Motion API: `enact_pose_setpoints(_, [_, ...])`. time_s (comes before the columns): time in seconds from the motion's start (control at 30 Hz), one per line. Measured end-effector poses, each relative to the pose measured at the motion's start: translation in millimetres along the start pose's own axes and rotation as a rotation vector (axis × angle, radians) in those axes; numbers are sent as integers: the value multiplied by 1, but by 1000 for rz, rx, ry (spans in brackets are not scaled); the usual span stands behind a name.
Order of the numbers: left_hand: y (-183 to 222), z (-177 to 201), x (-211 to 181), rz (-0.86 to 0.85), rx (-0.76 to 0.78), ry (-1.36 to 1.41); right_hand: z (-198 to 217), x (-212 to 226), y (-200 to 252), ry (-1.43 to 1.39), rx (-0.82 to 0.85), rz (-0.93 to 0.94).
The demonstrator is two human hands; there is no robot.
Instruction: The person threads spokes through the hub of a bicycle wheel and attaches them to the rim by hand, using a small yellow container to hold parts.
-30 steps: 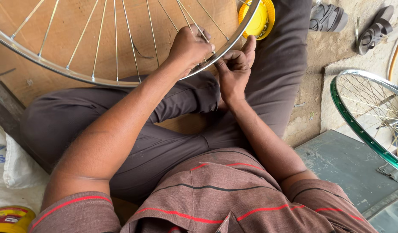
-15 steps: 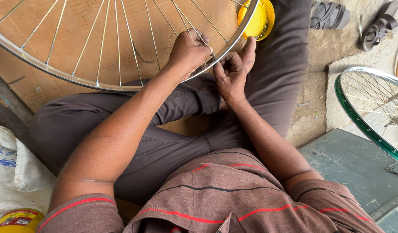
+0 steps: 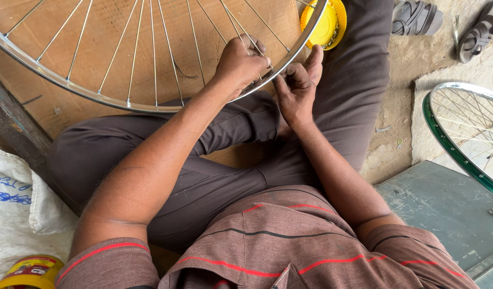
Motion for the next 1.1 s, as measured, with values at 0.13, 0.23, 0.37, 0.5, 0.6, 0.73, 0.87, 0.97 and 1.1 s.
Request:
enact_pose_setpoints(0.13, [-3,0,-5,-3,7,-8,2,0,-3,35,-48,32])
enact_pose_setpoints(0.23, [-2,2,1,20,12,6,-1,3,1,32,-83,61])
enact_pose_setpoints(0.37, [-6,1,5,6,2,38,-3,6,3,70,-111,39])
enact_pose_setpoints(0.5, [-10,-3,7,-26,57,133,1,11,3,72,-145,84])
enact_pose_setpoints(0.6, [-5,1,9,3,4,12,3,18,4,98,-137,123])
enact_pose_setpoints(0.73, [-5,2,4,-35,1,-6,1,22,1,125,-110,104])
enact_pose_setpoints(0.87, [-4,3,2,-19,46,42,2,21,-1,177,-80,74])
enact_pose_setpoints(0.97, [0,2,1,-58,-1,-50,2,21,1,162,-97,126])
enact_pose_setpoints(1.1, [-4,0,4,-28,56,59,2,15,2,164,-115,124])
Point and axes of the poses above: each hand's wrist, its own y-axis away from the middle knuckle, its own z-axis out of the back of the hand, x = y × z, the point moved 8 cm from there along -y, towards the middle knuckle, and after that the axes turned 7 degrees about y, right-handed, at the moved point
